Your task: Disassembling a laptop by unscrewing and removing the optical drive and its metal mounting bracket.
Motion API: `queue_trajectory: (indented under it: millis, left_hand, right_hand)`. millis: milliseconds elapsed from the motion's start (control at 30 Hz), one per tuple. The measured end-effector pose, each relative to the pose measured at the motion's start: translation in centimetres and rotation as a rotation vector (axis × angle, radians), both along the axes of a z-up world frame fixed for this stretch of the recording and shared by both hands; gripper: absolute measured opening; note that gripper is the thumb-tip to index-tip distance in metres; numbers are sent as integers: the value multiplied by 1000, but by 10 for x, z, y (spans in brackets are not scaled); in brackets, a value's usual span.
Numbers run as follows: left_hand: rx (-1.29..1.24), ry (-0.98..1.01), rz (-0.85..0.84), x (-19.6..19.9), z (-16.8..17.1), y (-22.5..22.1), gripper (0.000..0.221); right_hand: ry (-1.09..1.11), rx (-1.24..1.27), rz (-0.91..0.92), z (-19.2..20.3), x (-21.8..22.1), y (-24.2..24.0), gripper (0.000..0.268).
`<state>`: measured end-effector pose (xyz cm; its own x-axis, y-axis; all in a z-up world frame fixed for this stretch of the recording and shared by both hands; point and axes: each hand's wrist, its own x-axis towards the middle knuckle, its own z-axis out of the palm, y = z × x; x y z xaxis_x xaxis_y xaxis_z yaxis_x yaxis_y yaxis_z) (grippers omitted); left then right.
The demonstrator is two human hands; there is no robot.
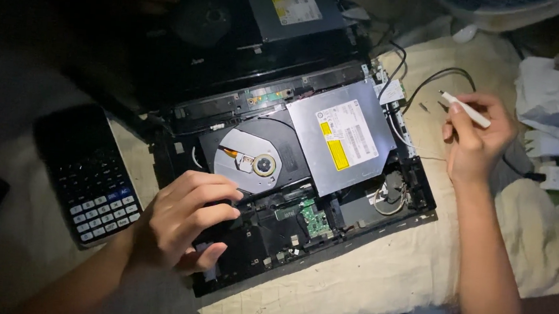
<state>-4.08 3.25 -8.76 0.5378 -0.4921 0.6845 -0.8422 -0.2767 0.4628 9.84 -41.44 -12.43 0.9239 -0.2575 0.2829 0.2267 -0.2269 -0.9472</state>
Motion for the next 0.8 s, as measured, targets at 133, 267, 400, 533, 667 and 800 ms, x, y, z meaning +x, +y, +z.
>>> queue_trajectory:
  millis: [133,267,400,533,667,800]
  left_hand:
    - [-4,-21,51,1,1,-4,36]
    - [21,24,39,0,8,0,38]
    - [108,19,45,3,2,-4,35]
    - [251,58,78,1,7,-5,35]
    - [227,137,133,0,5,-5,35]
    - [156,134,135,2,4,-6,36]
  right_hand:
    - [-59,-99,47,-1,-5,-8,7]
    - [-126,-103,-87,-6,-8,-10,9]
    - [-226,-148,-126,-6,-17,-10,17]
    - [-237,-85,-29,9,-21,12,26]
    - [35,-405,279,104,-36,99,22]
    - [-153,-756,875,155,-29,173,20]
